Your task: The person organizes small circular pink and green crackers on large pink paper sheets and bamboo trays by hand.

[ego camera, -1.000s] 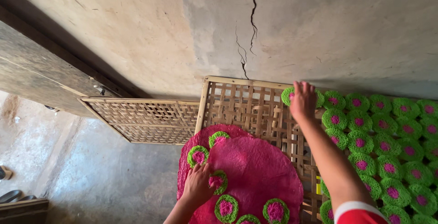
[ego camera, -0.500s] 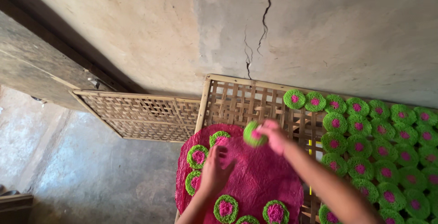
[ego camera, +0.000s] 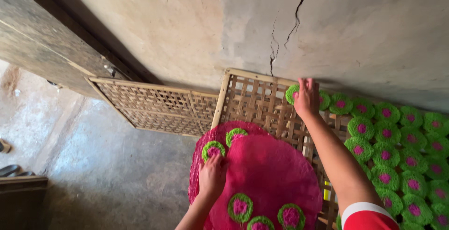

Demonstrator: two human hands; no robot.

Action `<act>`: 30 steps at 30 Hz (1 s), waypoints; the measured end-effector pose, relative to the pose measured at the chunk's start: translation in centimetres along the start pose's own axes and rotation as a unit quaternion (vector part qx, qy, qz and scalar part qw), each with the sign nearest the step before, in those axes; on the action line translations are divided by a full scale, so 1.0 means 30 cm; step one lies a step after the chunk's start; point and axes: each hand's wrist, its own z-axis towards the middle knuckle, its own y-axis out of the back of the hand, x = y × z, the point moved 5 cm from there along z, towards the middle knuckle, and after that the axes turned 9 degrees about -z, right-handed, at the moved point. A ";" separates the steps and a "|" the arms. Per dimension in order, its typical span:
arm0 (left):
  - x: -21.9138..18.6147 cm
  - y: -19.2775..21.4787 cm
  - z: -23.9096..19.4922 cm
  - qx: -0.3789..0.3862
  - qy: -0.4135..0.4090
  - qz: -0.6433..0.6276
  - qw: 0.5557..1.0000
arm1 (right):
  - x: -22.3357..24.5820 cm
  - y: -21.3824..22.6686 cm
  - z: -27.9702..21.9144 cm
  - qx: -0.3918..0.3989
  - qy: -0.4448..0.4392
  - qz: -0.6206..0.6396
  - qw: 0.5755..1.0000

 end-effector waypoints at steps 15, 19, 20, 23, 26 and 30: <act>-0.056 -0.004 0.083 0.075 -0.063 0.130 0.987 | 0.415 0.433 -0.783 0.087 0.214 0.194 0.953; -0.060 0.036 -0.046 -0.009 -0.067 0.057 0.996 | 0.431 0.521 -0.949 0.190 0.266 0.190 0.926; -0.037 0.036 -0.056 0.014 -0.010 0.042 0.999 | 0.414 0.515 -0.950 0.196 0.257 0.158 0.933; -0.028 0.025 -0.073 0.056 -0.011 0.076 0.995 | 0.385 0.493 -0.974 0.208 0.250 0.096 0.941; -0.038 -0.005 -0.070 0.091 -0.032 0.070 0.993 | 0.355 0.428 -0.940 0.238 0.247 0.121 0.931; 0.016 -0.033 -0.070 0.120 0.029 0.065 0.990 | 0.253 0.293 -0.820 0.364 0.044 0.304 0.879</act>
